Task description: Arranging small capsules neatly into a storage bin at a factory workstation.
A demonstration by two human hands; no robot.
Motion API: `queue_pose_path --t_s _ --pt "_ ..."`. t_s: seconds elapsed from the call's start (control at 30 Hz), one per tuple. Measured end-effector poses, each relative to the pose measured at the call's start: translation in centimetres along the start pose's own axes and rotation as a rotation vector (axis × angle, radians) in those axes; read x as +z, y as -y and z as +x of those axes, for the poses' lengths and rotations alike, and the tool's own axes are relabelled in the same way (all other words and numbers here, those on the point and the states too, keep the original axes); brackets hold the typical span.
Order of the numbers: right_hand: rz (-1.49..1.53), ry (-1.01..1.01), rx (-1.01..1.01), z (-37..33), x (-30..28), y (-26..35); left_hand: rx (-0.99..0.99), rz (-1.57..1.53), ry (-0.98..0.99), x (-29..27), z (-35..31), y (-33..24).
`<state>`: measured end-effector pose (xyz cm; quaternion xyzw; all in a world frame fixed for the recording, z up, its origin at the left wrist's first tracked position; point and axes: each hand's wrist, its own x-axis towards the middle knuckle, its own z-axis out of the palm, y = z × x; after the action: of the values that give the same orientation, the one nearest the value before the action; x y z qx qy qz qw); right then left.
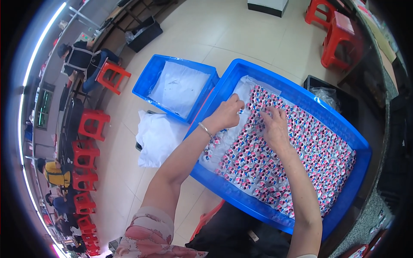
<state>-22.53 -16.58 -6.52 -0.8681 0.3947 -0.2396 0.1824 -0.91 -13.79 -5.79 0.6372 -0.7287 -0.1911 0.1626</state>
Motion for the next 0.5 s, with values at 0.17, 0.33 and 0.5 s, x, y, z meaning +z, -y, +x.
queue_pose_path --t_s 0.17,0.33,0.5 --pt "-0.006 0.007 -0.050 -0.2 1.2 1.0 0.058 0.027 -0.010 2.4 0.6 -0.2" --pt "-0.150 0.027 -0.040 0.6 2.9 2.0 0.061 -0.018 -0.019 2.0 0.4 -0.4" --pt "-0.213 0.043 -0.035 0.8 4.1 2.0 0.011 -0.124 -0.224 0.0 0.1 1.0"
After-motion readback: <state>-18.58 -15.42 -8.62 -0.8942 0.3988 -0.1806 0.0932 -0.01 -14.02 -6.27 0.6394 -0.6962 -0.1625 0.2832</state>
